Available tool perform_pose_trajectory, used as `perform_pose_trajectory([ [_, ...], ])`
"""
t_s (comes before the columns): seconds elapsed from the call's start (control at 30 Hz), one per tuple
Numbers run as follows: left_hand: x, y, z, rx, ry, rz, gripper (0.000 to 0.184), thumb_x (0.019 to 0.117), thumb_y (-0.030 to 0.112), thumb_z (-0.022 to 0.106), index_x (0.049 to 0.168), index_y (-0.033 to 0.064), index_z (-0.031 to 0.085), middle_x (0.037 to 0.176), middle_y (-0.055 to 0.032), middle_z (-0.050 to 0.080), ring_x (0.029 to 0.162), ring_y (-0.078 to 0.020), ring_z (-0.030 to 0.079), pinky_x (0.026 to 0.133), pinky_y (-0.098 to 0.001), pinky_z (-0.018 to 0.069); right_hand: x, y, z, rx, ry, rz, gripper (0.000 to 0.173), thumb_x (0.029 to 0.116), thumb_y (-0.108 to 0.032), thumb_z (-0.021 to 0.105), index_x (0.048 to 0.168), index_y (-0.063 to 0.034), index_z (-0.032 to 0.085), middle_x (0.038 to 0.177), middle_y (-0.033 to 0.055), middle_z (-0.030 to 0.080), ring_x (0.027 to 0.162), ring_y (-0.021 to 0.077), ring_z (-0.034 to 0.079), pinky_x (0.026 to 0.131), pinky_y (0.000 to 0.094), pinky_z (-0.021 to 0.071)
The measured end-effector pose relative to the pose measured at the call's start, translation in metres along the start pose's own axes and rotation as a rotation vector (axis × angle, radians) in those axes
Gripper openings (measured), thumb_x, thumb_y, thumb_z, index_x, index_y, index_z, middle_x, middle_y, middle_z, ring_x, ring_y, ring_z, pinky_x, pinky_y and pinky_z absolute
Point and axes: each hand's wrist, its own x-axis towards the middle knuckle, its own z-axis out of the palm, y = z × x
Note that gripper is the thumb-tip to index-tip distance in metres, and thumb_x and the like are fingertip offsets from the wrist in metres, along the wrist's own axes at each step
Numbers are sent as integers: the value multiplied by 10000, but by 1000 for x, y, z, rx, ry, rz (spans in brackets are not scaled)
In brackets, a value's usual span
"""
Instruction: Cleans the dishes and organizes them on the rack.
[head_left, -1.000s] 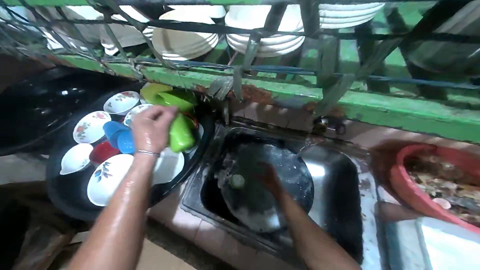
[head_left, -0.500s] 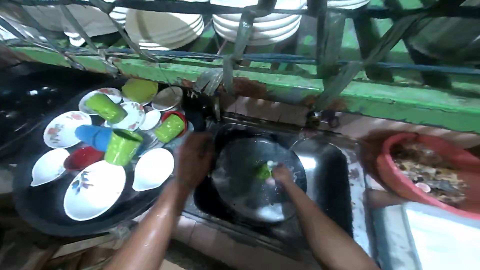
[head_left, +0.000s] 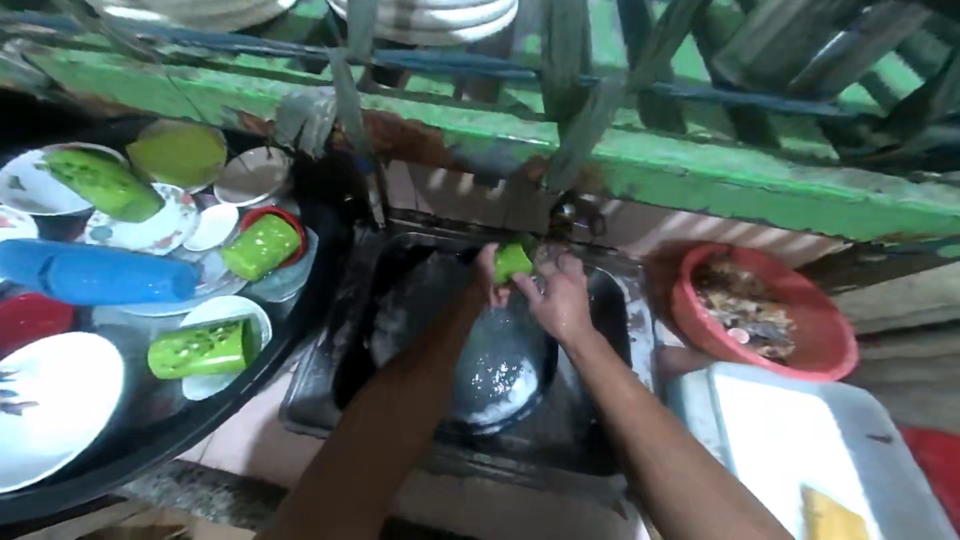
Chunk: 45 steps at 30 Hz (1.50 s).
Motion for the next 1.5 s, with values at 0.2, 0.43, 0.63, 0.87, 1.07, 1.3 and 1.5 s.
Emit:
perform_pose_trajectory([
  [0.2, -16, 27, -38, 469, -160, -214, 633, 1046, 635, 274, 913, 103, 591, 643, -41, 532, 475, -140, 495, 433, -287, 445, -3, -9, 23, 214, -122, -88, 303, 910, -310, 783, 1110, -82, 770, 1377, 232, 593, 1340, 389, 521, 1120, 598, 425],
  [0.43, 22, -50, -59, 781, 34, 116, 448, 1118, 322, 404, 1407, 12, 549, 1248, -228, 665, 1110, -347, 670, 955, -534, 540, 21, -20, 10, 108, -165, 136, 262, 926, -314, 779, 1052, -84, 777, 1219, 256, 649, 1210, 452, 574, 998, 647, 467],
  [0.63, 22, -144, -68, 1303, 3, 79, 853, 932, 197, 732, 1633, 83, 259, 1573, -239, 429, 1416, -419, 458, 1153, -569, 392, 13, -19, 8, 48, -61, 36, 311, 903, -302, 793, 1088, -55, 764, 1290, 273, 607, 1229, 423, 571, 1018, 585, 486],
  [0.87, 15, -142, -53, 939, 107, 25, 732, 894, 385, 785, 1448, -15, 521, 1382, -269, 594, 1302, -413, 566, 1106, -599, 438, 11, -30, -15, 315, -128, 177, 481, 907, -326, 799, 1229, 7, 668, 1234, 206, 660, 1152, 308, 642, 995, 523, 526],
  [1.07, -36, -60, -17, 335, -47, 48, 324, 1122, 141, 354, 1313, -43, 540, 1089, -139, 601, 897, -166, 589, 799, -310, 523, 0, -30, -28, 1125, -499, 600, 715, 1013, -726, 282, 1202, -119, 610, 898, 78, 692, 683, 163, 653, 582, 316, 562],
  [1.3, -31, 5, 26, 815, -11, 429, 839, 789, 344, 895, 1457, 50, 481, 1279, -223, 657, 1192, -354, 647, 1028, -577, 518, -78, 17, -42, 1185, -453, 735, 691, 1042, -673, 281, 1202, -110, 649, 915, 130, 716, 628, 186, 654, 481, 300, 529],
  [1.5, -44, -33, 30, 851, 169, 725, 788, 775, 192, 896, 1447, 54, 508, 1389, -194, 602, 1245, -313, 625, 1063, -505, 516, -129, 42, -11, 1019, -402, 909, 607, 1090, -548, 344, 1102, -35, 669, 756, 105, 665, 560, 159, 585, 505, 295, 501],
])
